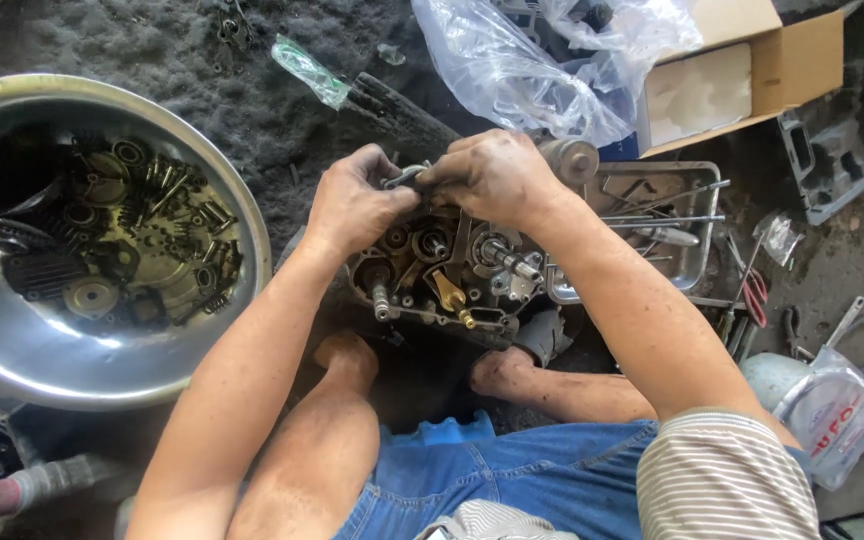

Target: The person selects small metal parts from a bowl and places them into an engine block. They use a wrench to tighten bolts on the engine and continue assembling components by hand.

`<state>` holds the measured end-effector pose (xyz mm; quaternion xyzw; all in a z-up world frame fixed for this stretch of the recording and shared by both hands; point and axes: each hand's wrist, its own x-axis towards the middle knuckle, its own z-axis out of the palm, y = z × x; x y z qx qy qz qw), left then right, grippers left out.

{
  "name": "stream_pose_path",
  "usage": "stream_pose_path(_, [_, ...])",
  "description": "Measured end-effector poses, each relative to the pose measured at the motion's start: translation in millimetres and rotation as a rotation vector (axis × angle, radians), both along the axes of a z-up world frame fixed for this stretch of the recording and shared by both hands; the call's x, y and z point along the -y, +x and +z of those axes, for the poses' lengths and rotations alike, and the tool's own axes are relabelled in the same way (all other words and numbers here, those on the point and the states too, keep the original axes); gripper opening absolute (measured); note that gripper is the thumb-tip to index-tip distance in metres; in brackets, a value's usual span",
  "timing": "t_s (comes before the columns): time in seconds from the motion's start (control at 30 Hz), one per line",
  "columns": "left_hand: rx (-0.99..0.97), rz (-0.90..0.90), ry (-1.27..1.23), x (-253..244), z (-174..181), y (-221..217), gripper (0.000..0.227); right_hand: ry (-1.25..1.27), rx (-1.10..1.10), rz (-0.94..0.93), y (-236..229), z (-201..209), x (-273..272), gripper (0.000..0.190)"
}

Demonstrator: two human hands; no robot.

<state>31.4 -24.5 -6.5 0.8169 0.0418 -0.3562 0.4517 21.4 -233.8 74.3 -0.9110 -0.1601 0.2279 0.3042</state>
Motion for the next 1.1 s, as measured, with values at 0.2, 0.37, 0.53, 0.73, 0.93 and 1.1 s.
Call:
stream_pose_path(0.2, [-0.024,-0.001,-0.121,-14.5,3.9,5.5,0.041,-0.064,0.056,0.038,2.0,-8.4,0.2,0.004])
stream_pose_path(0.37, [-0.133,0.478,-0.529,-67.9,-32.0,7.7,0.032,-0.14,-0.005,-0.028,0.9,-21.5,-1.9,0.008])
stream_pose_path(0.53, [-0.121,0.357,-0.91,-62.2,20.2,-12.1,0.031,-0.143,-0.082,-0.059,6.6,-15.7,-4.1,0.012])
stream_pose_path(0.73, [-0.241,0.361,-1.301,-53.9,-6.0,-17.5,0.036,-0.115,-0.156,-0.113,3.4,-6.0,-4.6,0.014])
stream_pose_path(0.93, [0.044,0.359,-1.132,-41.1,-1.5,-13.0,0.023,-0.103,-0.179,-0.138,4.1,-10.6,-0.2,0.016])
stream_pose_path(1.1, [0.462,-0.012,-0.64,-24.0,45.2,-8.6,0.016,-0.112,-0.156,-0.133,2.8,-12.3,-1.6,0.018])
